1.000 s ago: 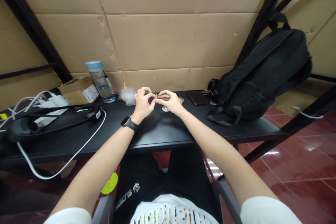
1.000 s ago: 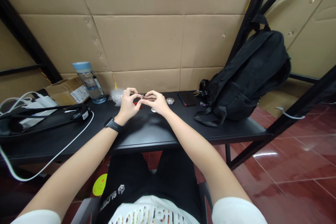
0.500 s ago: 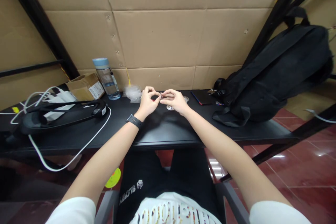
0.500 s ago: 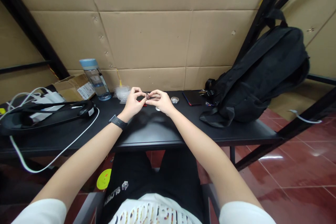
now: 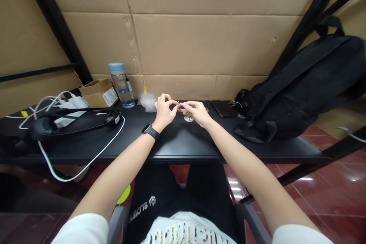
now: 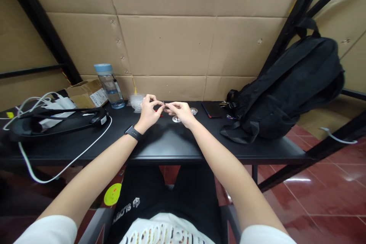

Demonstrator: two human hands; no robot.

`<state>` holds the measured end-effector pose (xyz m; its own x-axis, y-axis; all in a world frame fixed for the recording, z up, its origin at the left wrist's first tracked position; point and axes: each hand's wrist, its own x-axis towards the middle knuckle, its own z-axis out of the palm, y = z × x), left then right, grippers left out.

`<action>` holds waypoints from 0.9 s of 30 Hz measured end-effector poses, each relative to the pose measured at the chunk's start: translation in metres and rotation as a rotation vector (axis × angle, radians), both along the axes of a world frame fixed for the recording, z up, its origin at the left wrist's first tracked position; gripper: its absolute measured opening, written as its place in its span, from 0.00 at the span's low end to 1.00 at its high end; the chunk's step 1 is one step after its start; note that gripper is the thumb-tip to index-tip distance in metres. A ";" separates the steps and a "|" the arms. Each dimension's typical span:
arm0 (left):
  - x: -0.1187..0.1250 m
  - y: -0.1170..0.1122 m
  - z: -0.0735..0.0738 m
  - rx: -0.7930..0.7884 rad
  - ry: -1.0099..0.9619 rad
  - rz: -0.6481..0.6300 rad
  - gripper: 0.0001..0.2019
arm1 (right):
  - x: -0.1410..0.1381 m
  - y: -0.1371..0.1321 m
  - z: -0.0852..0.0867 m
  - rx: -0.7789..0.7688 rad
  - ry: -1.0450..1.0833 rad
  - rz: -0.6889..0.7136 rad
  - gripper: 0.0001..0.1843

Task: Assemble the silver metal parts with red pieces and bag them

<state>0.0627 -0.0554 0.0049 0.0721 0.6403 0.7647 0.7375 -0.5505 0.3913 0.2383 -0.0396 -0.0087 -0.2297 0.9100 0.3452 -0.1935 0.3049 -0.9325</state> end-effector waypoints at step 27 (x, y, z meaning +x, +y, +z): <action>0.004 -0.003 -0.003 0.054 0.125 0.037 0.03 | 0.003 0.005 -0.004 0.271 -0.272 -0.176 0.23</action>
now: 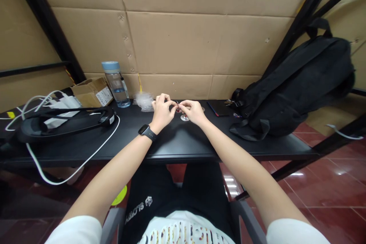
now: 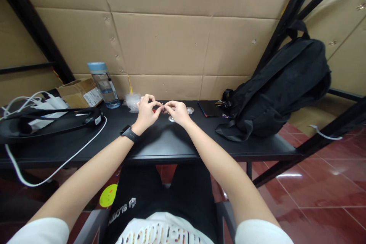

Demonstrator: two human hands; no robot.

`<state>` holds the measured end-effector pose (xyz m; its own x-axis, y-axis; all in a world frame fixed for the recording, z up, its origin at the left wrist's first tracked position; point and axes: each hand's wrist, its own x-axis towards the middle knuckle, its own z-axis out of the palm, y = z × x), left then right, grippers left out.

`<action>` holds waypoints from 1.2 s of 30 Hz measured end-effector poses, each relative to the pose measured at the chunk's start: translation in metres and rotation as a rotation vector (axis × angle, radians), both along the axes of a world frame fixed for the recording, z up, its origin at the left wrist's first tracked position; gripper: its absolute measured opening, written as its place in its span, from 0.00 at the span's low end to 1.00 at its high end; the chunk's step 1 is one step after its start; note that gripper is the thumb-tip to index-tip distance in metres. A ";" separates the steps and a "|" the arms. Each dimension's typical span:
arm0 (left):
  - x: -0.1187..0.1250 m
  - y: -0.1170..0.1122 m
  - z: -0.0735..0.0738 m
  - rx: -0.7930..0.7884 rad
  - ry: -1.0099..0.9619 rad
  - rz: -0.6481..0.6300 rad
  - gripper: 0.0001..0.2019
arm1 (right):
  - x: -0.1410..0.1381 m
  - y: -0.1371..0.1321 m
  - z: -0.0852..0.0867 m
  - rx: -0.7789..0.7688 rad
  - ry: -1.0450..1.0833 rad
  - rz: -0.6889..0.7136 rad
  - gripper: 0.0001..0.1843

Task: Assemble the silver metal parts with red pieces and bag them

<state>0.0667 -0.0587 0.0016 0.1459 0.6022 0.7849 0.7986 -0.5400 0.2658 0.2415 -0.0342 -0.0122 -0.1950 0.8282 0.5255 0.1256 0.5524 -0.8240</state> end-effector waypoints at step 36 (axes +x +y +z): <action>-0.004 0.012 0.003 -0.113 -0.101 -0.482 0.19 | 0.002 0.009 0.001 0.040 -0.117 0.062 0.12</action>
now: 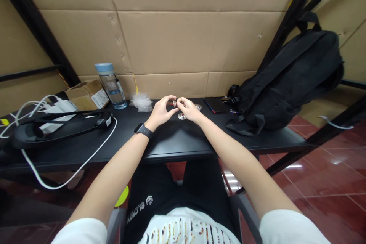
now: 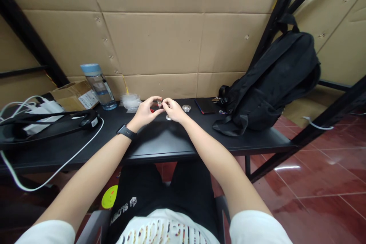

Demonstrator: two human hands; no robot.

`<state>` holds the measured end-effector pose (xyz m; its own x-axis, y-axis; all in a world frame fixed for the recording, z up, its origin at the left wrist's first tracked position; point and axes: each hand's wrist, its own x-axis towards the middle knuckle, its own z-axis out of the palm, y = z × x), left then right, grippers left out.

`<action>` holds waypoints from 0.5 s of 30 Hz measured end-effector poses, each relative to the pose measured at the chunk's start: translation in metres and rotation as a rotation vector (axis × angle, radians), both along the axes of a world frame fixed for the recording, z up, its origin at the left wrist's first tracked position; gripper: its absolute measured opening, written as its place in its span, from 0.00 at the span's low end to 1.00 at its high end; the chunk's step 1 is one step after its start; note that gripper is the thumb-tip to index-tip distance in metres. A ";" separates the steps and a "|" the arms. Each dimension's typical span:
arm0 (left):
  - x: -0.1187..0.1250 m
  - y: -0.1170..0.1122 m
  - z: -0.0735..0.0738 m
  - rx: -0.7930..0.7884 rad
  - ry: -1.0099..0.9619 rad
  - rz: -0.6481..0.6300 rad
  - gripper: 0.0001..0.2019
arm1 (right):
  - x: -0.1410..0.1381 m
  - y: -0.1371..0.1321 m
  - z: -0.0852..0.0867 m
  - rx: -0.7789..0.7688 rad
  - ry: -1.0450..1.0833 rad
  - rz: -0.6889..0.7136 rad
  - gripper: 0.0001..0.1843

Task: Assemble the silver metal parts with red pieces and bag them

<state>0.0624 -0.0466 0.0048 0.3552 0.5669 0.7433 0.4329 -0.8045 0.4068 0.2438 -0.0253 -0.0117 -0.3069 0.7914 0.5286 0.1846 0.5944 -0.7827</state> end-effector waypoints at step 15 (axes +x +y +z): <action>-0.009 0.006 -0.003 -0.038 0.109 0.011 0.20 | 0.009 -0.015 0.016 0.195 -0.325 -0.276 0.06</action>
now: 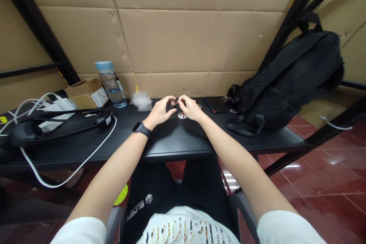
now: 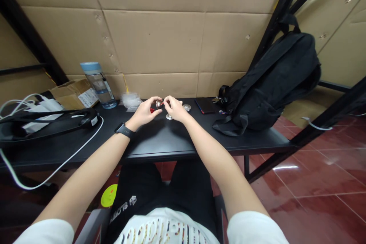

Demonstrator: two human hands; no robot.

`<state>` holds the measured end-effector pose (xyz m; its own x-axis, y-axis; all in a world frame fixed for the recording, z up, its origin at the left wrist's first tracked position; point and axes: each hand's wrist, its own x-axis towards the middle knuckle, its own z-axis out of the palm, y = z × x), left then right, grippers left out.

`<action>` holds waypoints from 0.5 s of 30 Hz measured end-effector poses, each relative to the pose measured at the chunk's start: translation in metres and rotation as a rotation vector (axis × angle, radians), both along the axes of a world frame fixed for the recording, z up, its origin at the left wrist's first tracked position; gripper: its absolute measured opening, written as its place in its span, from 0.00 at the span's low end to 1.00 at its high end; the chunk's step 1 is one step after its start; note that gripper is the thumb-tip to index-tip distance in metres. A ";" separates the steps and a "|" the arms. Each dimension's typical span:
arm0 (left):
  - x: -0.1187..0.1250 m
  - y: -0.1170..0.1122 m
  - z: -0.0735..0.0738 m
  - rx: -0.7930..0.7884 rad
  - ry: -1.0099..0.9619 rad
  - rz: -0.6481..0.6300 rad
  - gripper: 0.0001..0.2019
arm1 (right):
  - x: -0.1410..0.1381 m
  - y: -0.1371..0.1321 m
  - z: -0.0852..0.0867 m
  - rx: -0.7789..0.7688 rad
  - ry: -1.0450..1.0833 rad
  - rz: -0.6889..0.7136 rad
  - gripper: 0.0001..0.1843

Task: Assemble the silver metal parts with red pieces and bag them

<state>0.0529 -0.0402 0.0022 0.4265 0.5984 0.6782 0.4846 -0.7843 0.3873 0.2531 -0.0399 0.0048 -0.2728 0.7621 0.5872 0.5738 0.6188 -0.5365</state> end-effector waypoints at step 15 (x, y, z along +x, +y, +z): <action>-0.001 -0.010 0.007 -0.095 0.001 0.070 0.10 | -0.002 0.004 -0.007 -0.101 0.124 0.170 0.12</action>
<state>0.0515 -0.0504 0.0090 0.3819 0.6884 0.6167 0.5373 -0.7083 0.4579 0.2507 -0.0360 -0.0022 -0.3334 0.7676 0.5474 0.3917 0.6409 -0.6602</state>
